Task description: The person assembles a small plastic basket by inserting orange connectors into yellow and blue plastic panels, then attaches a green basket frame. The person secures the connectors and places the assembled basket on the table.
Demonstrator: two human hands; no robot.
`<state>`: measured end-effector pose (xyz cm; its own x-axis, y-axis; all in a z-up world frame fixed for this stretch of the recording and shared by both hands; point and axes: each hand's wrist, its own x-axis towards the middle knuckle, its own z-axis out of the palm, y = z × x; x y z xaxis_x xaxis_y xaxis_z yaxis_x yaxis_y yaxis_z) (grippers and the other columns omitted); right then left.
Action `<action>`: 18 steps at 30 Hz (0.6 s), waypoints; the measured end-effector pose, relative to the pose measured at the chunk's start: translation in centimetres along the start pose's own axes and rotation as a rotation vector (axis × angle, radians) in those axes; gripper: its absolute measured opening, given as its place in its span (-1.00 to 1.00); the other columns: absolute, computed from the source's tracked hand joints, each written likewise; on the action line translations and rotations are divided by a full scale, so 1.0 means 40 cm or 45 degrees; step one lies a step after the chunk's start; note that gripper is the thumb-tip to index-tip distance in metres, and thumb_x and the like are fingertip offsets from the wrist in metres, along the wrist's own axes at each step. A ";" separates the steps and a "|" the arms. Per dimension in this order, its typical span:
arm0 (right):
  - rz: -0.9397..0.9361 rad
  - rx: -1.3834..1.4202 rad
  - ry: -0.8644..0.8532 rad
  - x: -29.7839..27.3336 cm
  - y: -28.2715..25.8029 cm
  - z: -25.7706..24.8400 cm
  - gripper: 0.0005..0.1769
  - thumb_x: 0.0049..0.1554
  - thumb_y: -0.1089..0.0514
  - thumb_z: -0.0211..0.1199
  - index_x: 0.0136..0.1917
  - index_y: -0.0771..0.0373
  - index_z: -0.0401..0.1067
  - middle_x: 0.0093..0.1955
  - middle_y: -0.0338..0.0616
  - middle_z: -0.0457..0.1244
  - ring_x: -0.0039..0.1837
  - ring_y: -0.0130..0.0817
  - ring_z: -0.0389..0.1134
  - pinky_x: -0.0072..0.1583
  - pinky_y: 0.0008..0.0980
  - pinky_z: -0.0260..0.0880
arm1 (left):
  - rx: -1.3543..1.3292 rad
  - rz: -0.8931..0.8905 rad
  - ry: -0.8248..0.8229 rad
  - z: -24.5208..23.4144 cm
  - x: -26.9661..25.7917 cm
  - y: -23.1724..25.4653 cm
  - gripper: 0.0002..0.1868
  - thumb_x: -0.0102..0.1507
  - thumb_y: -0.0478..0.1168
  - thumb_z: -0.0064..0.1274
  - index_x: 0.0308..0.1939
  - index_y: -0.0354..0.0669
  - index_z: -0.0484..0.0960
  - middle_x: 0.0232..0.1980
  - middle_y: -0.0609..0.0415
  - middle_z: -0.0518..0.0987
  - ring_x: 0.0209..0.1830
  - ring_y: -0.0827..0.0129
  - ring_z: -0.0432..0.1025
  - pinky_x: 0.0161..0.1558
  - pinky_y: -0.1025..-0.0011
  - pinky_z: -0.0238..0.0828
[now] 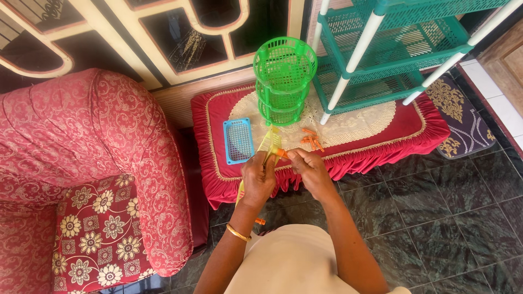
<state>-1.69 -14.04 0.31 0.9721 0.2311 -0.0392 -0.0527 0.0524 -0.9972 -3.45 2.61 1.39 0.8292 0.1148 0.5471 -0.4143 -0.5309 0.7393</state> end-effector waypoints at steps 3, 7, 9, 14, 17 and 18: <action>-0.088 -0.308 0.149 -0.011 -0.028 0.047 -0.71 0.36 0.09 0.13 0.13 0.36 0.50 -0.22 -0.15 0.28 -0.15 -0.39 0.23 -0.06 -0.40 0.30 | -0.007 -0.130 -0.010 -0.013 -0.015 -0.017 -0.83 0.33 -0.33 0.09 -0.34 -0.28 0.48 -0.53 -0.14 0.48 -0.58 0.02 0.42 -0.50 0.15 0.22; -0.849 -0.889 0.335 -0.049 -0.069 0.124 -0.65 0.21 0.27 0.25 0.25 0.41 0.39 -0.06 0.05 0.28 -0.06 -0.12 0.35 -0.03 -0.26 0.34 | -0.027 -0.210 0.011 -0.032 -0.029 -0.036 -0.80 0.34 -0.30 0.11 -0.36 -0.27 0.48 -0.52 -0.15 0.48 -0.59 0.01 0.40 -0.50 0.15 0.21; -1.001 -0.948 0.349 -0.047 -0.079 0.139 -0.63 0.20 0.36 0.21 0.29 0.38 0.38 -0.02 0.04 0.29 -0.01 -0.04 0.37 0.00 -0.20 0.38 | -0.081 -0.187 0.013 -0.046 -0.027 -0.043 -0.81 0.35 -0.30 0.11 -0.33 -0.27 0.49 -0.51 -0.14 0.49 -0.58 0.03 0.41 -0.50 0.17 0.23; -0.785 -0.880 0.258 -0.047 -0.037 0.146 -0.71 0.24 0.35 0.23 0.24 0.37 0.39 -0.07 0.06 0.30 -0.06 -0.07 0.37 -0.04 -0.24 0.36 | -0.106 -0.132 -0.010 -0.084 -0.044 -0.047 -0.92 0.34 -0.32 0.08 -0.23 -0.28 0.56 -0.48 -0.09 0.52 -0.55 0.08 0.44 -0.48 0.21 0.25; -0.569 -0.667 0.188 -0.035 -0.005 0.147 -0.77 0.28 0.30 0.21 0.20 0.38 0.43 -0.03 0.00 0.38 -0.02 -0.19 0.45 0.00 -0.35 0.41 | -0.098 -0.062 0.013 -0.105 -0.041 -0.058 -0.92 0.33 -0.33 0.09 -0.24 -0.28 0.56 -0.44 -0.09 0.54 -0.50 0.09 0.44 -0.43 0.22 0.27; -0.477 -0.582 0.161 -0.035 0.003 0.143 -0.79 0.29 0.28 0.21 0.19 0.38 0.44 -0.02 -0.02 0.41 -0.01 -0.24 0.48 0.02 -0.39 0.43 | -0.091 -0.045 0.023 -0.108 -0.046 -0.058 -0.91 0.32 -0.33 0.09 -0.25 -0.29 0.56 -0.42 -0.10 0.54 -0.48 0.10 0.44 -0.41 0.22 0.28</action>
<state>-4.37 -8.79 0.59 0.9265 0.1590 0.3410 0.3751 -0.3212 -0.8696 -5.64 7.27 0.35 0.8372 0.1478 0.5266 -0.4110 -0.4651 0.7841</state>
